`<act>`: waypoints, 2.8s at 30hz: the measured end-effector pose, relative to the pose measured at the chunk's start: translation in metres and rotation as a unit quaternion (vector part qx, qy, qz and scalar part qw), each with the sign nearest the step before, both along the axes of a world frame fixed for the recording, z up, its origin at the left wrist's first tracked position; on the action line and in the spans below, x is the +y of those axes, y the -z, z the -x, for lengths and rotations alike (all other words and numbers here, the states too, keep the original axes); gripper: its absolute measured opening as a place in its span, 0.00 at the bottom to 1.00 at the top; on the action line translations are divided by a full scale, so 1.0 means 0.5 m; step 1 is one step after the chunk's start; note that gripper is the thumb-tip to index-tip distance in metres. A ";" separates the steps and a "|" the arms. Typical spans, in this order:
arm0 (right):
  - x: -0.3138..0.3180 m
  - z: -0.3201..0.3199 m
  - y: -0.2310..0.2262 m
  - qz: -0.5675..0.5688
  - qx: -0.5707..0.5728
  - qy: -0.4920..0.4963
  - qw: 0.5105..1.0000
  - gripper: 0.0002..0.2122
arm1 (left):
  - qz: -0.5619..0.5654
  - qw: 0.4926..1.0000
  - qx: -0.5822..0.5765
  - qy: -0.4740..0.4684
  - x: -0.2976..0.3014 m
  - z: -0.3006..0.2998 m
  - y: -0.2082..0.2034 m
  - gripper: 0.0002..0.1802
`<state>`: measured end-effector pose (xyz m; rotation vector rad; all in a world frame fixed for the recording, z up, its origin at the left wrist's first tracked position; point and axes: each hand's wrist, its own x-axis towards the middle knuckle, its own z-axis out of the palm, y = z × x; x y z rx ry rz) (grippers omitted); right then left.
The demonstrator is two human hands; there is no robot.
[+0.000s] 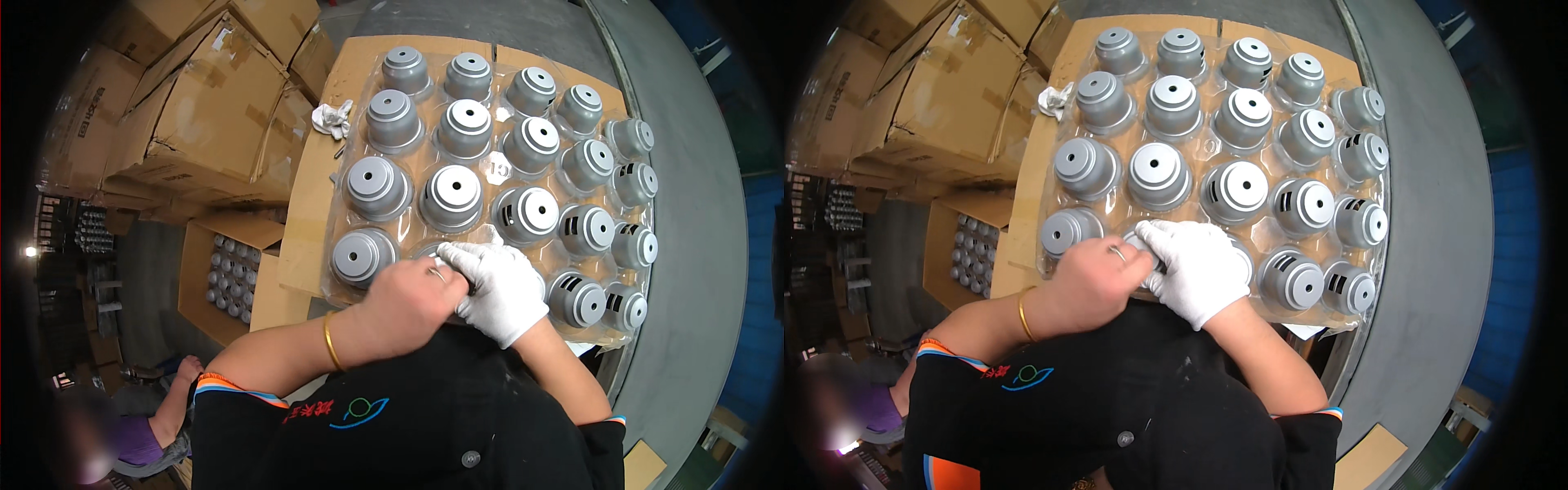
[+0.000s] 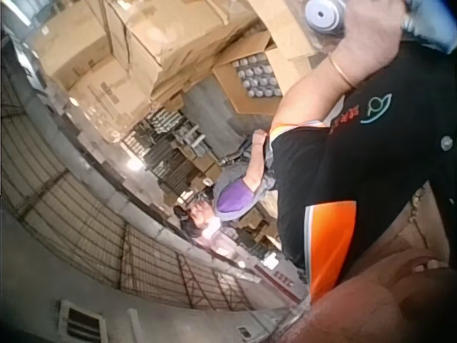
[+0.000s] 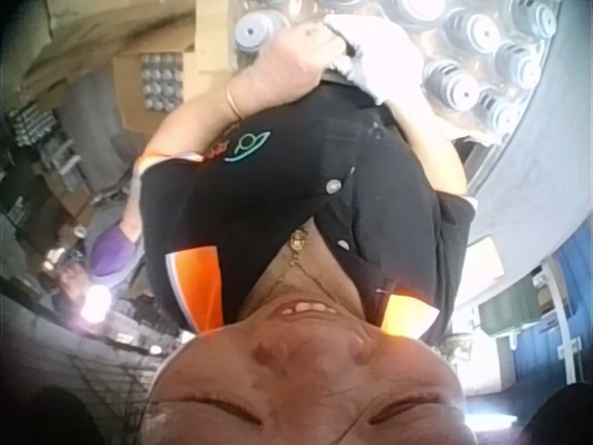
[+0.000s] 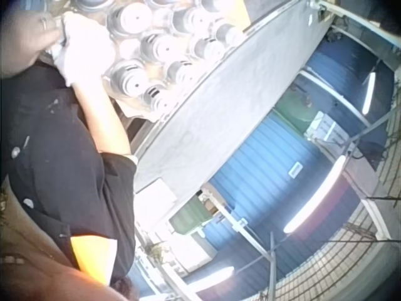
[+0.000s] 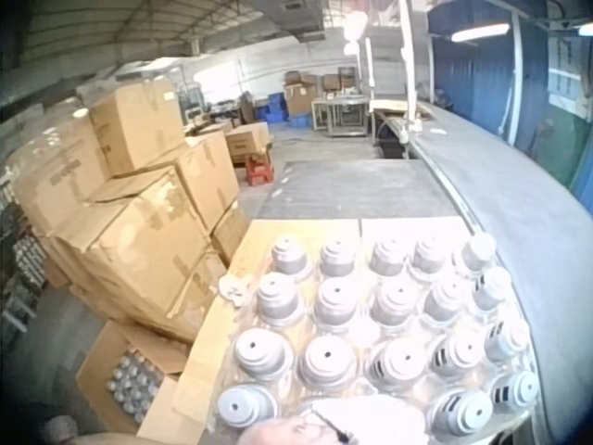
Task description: The person inserts small metal pins by hand into the center holes of circular plastic housings arranged on a plastic tray.
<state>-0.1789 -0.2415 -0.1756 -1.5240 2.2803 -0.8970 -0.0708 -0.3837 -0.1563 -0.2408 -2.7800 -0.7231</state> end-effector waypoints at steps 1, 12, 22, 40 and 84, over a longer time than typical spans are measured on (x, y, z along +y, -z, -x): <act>-0.001 0.001 0.004 0.016 0.010 -0.001 1.000 0.19 | 0.048 0.999 -0.009 0.008 0.011 0.001 -0.008 0.05; 0.002 0.003 0.002 0.012 0.007 0.008 1.000 0.17 | 0.041 0.999 -0.014 -0.011 0.006 0.001 0.006 0.06; 0.006 0.000 0.005 0.017 0.018 0.009 1.000 0.15 | 0.047 0.998 0.010 -0.035 0.015 -0.009 0.015 0.06; -0.002 -0.001 -0.016 -0.024 -0.047 0.016 0.998 0.17 | -0.266 0.951 -0.018 -0.154 -0.028 -0.034 -0.003 0.08; 0.005 0.011 0.003 0.036 -0.029 0.013 0.999 0.11 | -0.045 0.992 0.074 -0.093 0.015 -0.008 0.048 0.09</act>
